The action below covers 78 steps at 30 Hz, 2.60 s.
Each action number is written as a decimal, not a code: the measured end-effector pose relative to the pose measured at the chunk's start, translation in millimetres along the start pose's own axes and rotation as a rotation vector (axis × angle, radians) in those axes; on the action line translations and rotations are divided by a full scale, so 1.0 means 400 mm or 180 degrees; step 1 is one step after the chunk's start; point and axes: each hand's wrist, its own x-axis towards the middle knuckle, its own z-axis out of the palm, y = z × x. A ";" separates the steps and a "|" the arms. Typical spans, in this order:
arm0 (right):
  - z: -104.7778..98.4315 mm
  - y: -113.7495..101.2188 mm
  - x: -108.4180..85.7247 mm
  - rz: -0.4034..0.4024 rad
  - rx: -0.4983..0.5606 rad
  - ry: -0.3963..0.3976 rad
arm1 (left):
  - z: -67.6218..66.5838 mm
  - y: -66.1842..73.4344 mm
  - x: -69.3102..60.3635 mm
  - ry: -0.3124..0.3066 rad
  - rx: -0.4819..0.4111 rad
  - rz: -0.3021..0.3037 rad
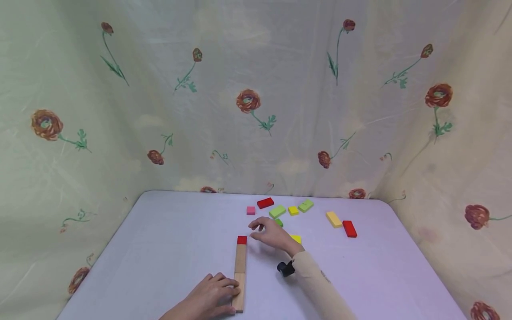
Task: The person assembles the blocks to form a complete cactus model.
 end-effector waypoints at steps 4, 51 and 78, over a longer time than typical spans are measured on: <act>-0.045 0.001 -0.020 0.0035 0.0007 0.0140 | 0.001 0.000 -0.001 0.0072 0.0024 0.0045; -0.126 0.212 -0.144 0.0903 0.0165 0.0065 | 0.005 -0.001 -0.004 0.0091 0.0025 0.0055; -0.004 0.088 -0.104 0.0278 -0.0137 -0.0264 | 0.002 0.001 0.003 -0.0026 -0.0143 -0.0094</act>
